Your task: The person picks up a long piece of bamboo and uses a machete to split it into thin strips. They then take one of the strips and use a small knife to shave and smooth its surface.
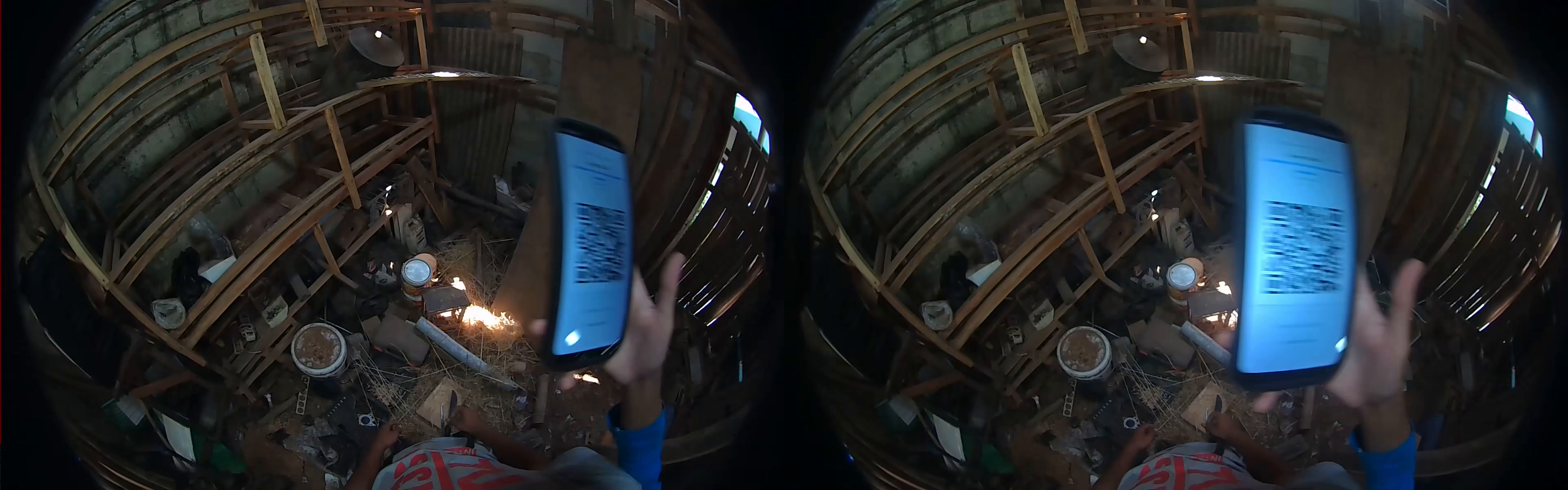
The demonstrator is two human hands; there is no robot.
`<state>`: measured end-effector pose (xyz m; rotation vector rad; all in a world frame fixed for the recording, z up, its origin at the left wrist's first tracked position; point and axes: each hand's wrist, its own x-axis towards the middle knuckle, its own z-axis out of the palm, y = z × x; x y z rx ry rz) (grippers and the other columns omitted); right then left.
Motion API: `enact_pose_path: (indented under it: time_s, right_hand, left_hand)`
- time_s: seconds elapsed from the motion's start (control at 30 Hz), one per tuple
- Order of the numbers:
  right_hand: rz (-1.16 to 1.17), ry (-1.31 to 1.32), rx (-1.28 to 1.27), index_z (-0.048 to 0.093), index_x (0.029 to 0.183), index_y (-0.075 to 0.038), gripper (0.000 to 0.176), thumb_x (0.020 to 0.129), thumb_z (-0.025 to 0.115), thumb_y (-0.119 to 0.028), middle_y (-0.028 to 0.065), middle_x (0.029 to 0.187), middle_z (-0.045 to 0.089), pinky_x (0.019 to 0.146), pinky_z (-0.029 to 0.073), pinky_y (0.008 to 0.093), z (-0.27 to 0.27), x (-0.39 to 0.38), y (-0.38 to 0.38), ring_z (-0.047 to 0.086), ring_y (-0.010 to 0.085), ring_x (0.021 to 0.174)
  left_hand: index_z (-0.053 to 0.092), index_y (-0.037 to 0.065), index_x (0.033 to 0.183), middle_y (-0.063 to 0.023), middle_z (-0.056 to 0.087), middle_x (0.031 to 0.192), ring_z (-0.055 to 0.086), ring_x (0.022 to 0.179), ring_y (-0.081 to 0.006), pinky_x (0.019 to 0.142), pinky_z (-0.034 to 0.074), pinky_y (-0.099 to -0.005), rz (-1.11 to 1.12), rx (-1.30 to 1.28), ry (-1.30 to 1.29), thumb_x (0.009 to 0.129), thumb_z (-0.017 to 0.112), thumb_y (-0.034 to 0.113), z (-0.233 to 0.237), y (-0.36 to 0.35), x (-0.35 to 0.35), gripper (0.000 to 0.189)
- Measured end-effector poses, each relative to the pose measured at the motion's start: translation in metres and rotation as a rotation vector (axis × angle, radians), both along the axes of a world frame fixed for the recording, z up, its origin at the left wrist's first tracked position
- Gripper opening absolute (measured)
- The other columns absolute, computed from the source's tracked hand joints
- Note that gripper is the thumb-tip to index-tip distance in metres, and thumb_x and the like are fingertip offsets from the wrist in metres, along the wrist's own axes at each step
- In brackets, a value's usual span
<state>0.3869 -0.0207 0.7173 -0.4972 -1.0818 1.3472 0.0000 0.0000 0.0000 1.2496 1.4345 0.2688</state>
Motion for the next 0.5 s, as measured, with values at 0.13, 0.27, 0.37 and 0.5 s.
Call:
enact_pose_path:
  time_s: [0.13, 0.27, 0.37, 0.5]
  right_hand:
    - [-0.09, -0.122, 0.18, 0.024, 0.149, -0.011, 0.084, 0.092, 0.024, -0.073, 0.0281, 0.138, 0.044, 0.081, 0.052, 0.0658, -0.011, 0.059, -0.069, 0.053, 0.0462, 0.12]
    - [-0.194, -0.602, -0.178, 0.038, 0.127, -0.006, 0.063, 0.091, 0.038, -0.058, 0.0259, 0.116, 0.052, 0.075, 0.051, 0.0578, -0.213, 0.029, -0.03, 0.056, 0.0423, 0.101]
    - [-0.122, -0.933, -0.414, 0.049, 0.112, -0.003, 0.048, 0.091, 0.048, -0.047, 0.0243, 0.099, 0.057, 0.07, 0.05, 0.0518, -0.446, -0.051, -0.008, 0.059, 0.0394, 0.087]
    - [-0.051, -1.143, -0.523, 0.063, 0.091, 0.002, 0.033, 0.091, 0.061, -0.032, 0.0221, 0.078, 0.064, 0.063, 0.048, 0.0437, -0.557, -0.084, -0.03, 0.063, 0.0355, 0.068]
  left_hand:
    - [0.064, 0.006, 0.119, -0.0165, 0.07, 0.102, 0.068, 0.092, -0.0254, 0.082, 0.051, -0.0369, -0.052, 0.101, 0.083, 0.092, 0.059, 0.031, 0.019, 0.006, 0.003, 0.037]
    - [0.065, 0.003, 0.109, -0.0124, 0.068, 0.087, 0.064, 0.078, -0.0193, 0.071, 0.051, -0.033, 0.103, 0.376, -0.084, 0.097, 0.054, 0.022, 0.062, 0.001, 0.016, 0.025]
    - [0.066, 0.001, 0.107, -0.0102, 0.068, 0.087, 0.064, 0.079, -0.0162, 0.073, 0.05, -0.0296, 0.285, 0.386, -0.188, 0.097, 0.052, 0.015, 0.123, 0.009, 0.025, 0.022]
    - [0.066, 0.0, 0.103, -0.0062, 0.067, 0.083, 0.062, 0.076, -0.0131, 0.072, 0.049, -0.0271, 0.368, 0.395, -0.166, 0.096, 0.056, 0.014, 0.129, -0.007, 0.025, 0.019]
